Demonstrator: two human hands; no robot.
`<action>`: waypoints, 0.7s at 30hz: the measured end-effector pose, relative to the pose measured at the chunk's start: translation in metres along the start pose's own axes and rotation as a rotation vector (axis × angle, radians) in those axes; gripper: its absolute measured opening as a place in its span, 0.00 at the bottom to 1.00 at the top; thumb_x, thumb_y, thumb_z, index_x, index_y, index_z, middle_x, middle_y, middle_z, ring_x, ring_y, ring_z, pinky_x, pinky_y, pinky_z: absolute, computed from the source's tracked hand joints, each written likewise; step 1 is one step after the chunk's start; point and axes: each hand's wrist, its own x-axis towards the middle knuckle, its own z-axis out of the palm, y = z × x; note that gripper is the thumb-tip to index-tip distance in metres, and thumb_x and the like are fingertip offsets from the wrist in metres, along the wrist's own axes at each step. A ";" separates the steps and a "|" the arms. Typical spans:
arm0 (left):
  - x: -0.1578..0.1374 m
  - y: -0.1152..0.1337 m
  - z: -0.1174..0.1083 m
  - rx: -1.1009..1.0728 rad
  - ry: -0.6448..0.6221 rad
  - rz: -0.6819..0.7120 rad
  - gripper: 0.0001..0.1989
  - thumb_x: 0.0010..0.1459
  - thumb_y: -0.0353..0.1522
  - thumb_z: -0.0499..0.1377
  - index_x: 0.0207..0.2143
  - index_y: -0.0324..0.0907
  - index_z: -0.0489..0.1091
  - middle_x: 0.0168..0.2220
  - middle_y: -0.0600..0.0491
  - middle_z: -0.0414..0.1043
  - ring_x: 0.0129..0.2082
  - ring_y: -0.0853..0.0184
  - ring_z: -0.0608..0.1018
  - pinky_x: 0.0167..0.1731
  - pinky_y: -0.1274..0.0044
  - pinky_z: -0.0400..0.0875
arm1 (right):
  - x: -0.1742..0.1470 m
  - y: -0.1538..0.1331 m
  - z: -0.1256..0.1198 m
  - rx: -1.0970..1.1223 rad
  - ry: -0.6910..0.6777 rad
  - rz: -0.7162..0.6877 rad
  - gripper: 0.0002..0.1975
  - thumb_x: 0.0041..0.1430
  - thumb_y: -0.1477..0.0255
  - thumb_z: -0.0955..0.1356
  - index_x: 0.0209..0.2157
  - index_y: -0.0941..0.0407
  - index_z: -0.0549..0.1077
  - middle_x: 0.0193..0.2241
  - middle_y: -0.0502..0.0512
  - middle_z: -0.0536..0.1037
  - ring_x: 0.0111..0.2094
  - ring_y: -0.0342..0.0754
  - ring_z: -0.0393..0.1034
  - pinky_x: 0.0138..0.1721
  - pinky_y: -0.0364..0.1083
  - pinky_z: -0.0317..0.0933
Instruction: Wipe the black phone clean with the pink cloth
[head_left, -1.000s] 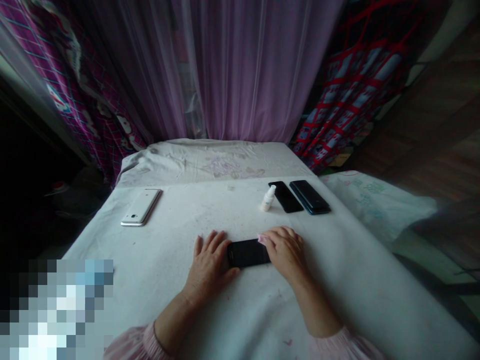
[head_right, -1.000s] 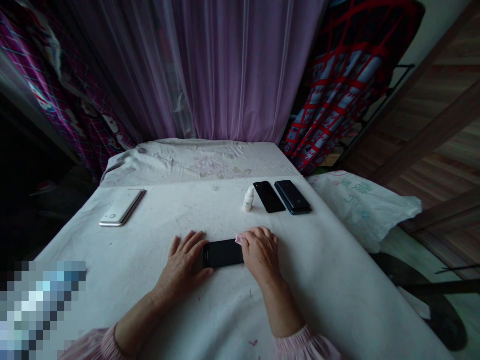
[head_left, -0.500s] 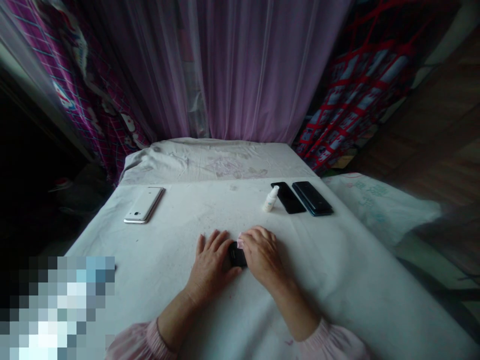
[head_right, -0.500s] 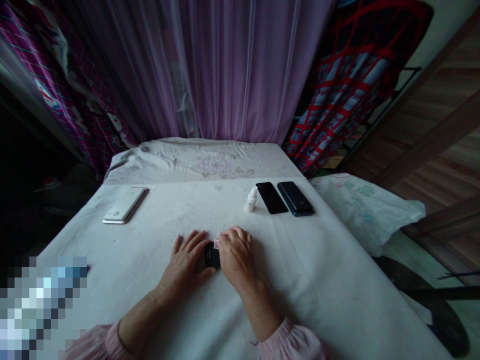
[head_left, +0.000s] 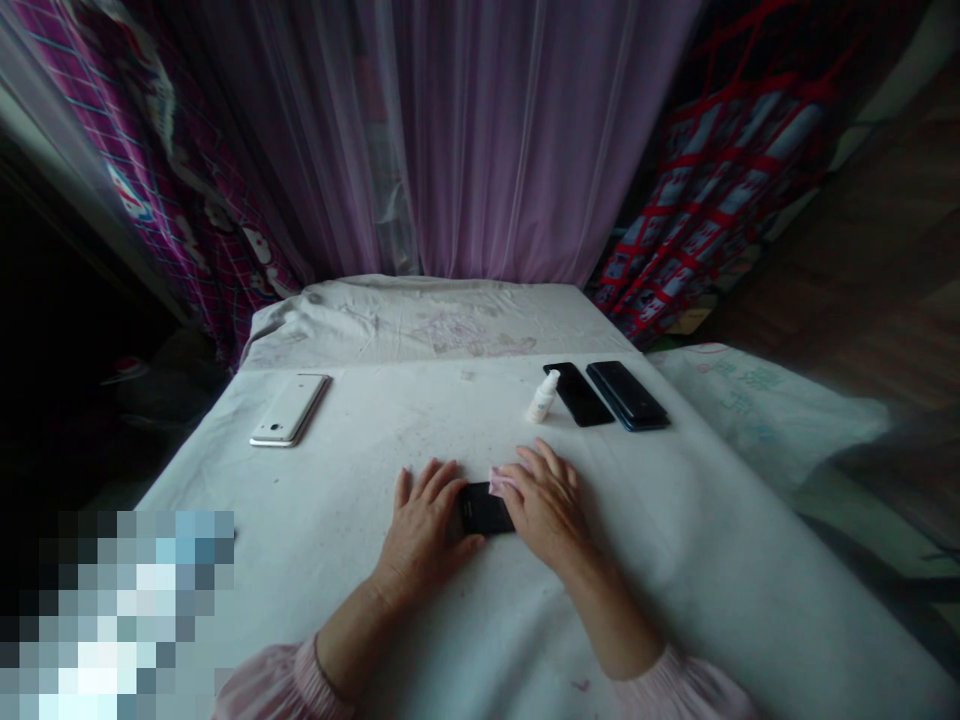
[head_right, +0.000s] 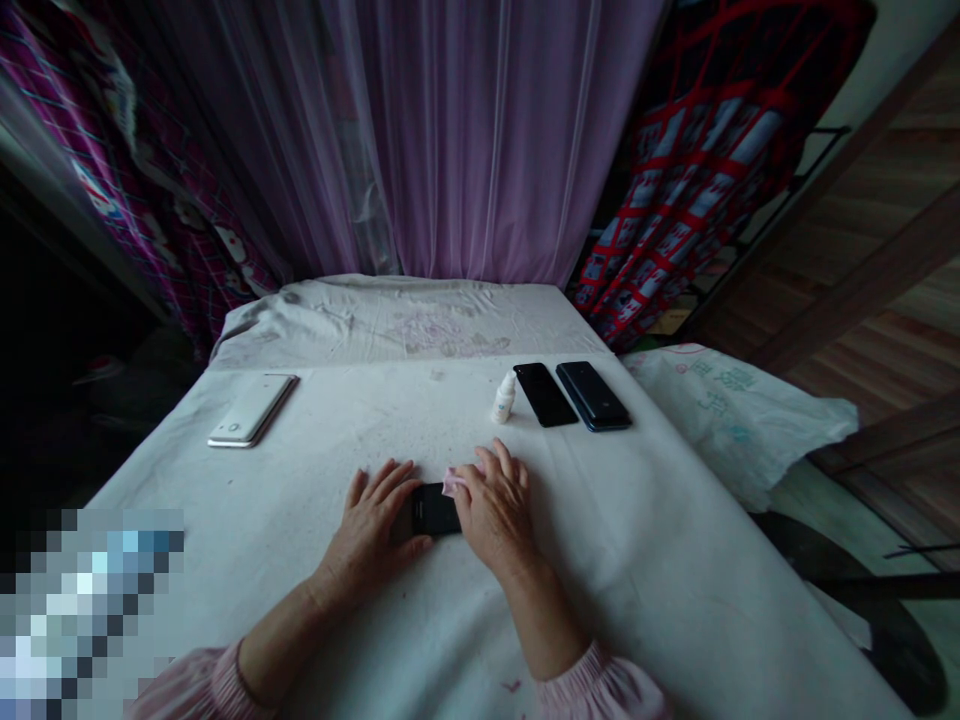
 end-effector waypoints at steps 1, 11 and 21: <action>0.000 0.000 0.000 0.002 0.004 0.002 0.30 0.51 0.42 0.66 0.55 0.44 0.64 0.62 0.42 0.61 0.64 0.47 0.59 0.60 0.46 0.45 | -0.001 0.004 0.000 -0.011 0.007 0.007 0.11 0.65 0.68 0.62 0.39 0.50 0.77 0.52 0.58 0.72 0.61 0.60 0.53 0.55 0.60 0.51; -0.001 -0.001 0.003 0.028 -0.013 0.006 0.31 0.52 0.40 0.65 0.57 0.44 0.63 0.63 0.43 0.59 0.65 0.48 0.57 0.61 0.46 0.43 | -0.004 0.016 0.001 -0.061 0.070 0.031 0.13 0.66 0.70 0.61 0.35 0.53 0.76 0.52 0.59 0.73 0.61 0.60 0.54 0.55 0.60 0.50; 0.001 -0.002 0.005 0.039 -0.011 0.024 0.33 0.56 0.45 0.63 0.61 0.46 0.59 0.63 0.41 0.60 0.65 0.48 0.58 0.60 0.46 0.45 | 0.008 -0.037 0.009 0.024 -0.041 -0.109 0.14 0.67 0.72 0.59 0.43 0.53 0.75 0.55 0.57 0.70 0.64 0.57 0.50 0.60 0.62 0.44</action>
